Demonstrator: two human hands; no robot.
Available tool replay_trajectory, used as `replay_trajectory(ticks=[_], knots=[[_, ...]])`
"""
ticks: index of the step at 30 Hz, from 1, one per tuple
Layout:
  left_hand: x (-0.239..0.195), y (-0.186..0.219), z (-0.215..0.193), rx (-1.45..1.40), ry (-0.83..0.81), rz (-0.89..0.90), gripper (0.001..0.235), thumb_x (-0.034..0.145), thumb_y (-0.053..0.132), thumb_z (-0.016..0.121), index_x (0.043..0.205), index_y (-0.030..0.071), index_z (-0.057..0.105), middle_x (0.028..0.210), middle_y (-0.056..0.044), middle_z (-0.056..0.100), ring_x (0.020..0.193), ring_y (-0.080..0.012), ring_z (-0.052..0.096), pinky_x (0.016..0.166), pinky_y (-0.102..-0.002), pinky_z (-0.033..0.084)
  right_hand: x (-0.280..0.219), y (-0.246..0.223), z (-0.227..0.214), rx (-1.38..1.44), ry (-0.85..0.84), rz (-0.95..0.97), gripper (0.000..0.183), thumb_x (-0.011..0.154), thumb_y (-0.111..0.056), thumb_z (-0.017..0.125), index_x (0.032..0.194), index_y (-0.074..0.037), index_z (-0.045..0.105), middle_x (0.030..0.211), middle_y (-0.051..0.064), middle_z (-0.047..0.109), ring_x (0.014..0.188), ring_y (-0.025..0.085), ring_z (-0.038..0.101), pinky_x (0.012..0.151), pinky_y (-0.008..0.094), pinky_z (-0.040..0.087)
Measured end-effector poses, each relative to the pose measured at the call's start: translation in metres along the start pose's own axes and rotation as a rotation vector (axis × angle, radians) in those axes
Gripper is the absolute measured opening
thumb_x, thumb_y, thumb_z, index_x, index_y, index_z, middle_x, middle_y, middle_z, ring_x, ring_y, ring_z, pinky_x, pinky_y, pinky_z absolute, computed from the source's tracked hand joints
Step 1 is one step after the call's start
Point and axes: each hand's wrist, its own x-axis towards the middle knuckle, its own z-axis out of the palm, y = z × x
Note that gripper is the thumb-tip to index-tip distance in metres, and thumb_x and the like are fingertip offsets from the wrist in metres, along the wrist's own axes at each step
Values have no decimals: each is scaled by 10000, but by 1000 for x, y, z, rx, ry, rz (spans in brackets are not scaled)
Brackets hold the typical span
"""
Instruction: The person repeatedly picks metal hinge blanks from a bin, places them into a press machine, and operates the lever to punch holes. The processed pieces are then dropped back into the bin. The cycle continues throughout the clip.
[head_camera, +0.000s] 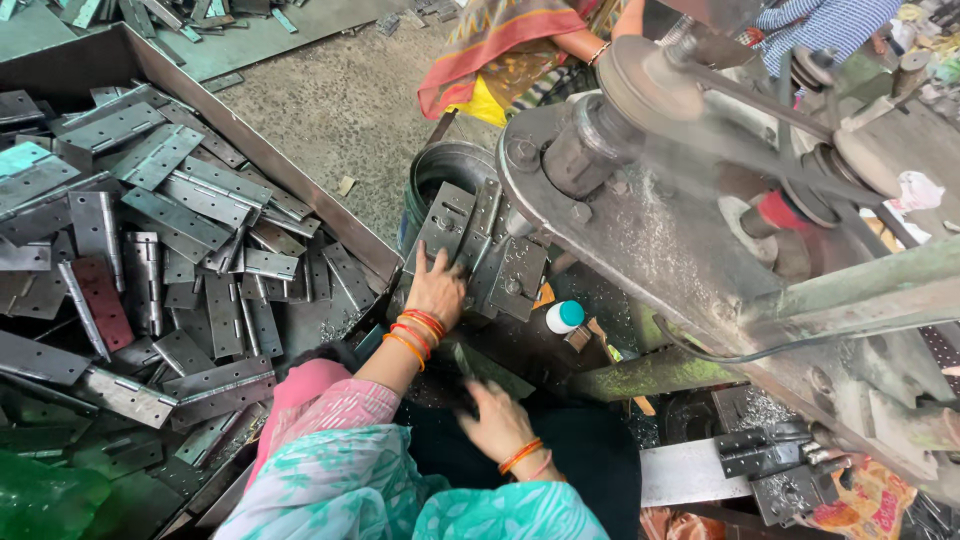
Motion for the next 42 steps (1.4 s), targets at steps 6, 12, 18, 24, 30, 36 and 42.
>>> replay_trajectory(ticks=[6, 12, 18, 24, 30, 36, 42], knots=[[19, 3, -6, -37, 62, -89, 343, 989, 255, 496, 1203, 151, 744, 1427, -33, 581, 1430, -342, 374, 1193, -736, 109, 12, 5, 0, -73, -11, 7, 542, 825, -291, 745, 1324, -151, 587, 1221, 181, 643, 1065, 421, 663, 876, 495, 562], [17, 3, -2, -5, 21, -44, 342, 935, 260, 513, 1162, 166, 750, 1473, -51, 533, 1463, -362, 325, 1149, -730, 125, -15, 24, 85, 88, 90, 88, 563, 811, -266, 754, 1343, -236, 574, 1461, 179, 506, 1070, 435, 656, 858, 514, 570], [17, 11, 11, -70, 83, -81, 331, 1019, 271, 481, 1133, 148, 767, 1470, -45, 554, 1486, -360, 333, 1185, -703, 144, -5, 31, 57, 5, 126, -61, 623, 751, -273, 794, 1330, -158, 595, 1349, 258, 547, 1104, 471, 621, 879, 512, 552], [46, 17, 24, -128, 182, -153, 326, 910, 221, 540, 1155, 167, 748, 1449, 18, 567, 1440, -327, 345, 1151, -756, 152, 17, 21, 0, 3, 49, -20, 489, 867, -312, 740, 1302, -119, 628, 1135, 184, 702, 1067, 400, 668, 889, 486, 546], [52, 12, 21, -141, 172, -132, 305, 953, 229, 530, 1157, 168, 748, 1465, 5, 564, 1466, -342, 335, 1155, -764, 147, -7, 26, 59, 59, 128, 65, 560, 774, -245, 764, 1297, -131, 597, 1322, 148, 608, 1114, 417, 647, 877, 477, 563], [26, 16, 10, -59, 122, -98, 319, 950, 233, 521, 1168, 161, 743, 1476, -22, 547, 1479, -357, 303, 1138, -770, 135, -14, 34, 88, 140, 57, 91, 518, 834, -268, 744, 1330, -224, 601, 1420, 140, 543, 1124, 418, 644, 903, 480, 557], [13, 19, 4, -103, 84, -139, 364, 999, 275, 489, 1246, 167, 733, 1538, -1, 499, 1537, -370, 233, 1161, -783, 79, -2, 23, 38, 27, 45, -40, 564, 801, -261, 761, 1330, -144, 601, 1225, 183, 632, 1122, 414, 640, 917, 478, 548]])
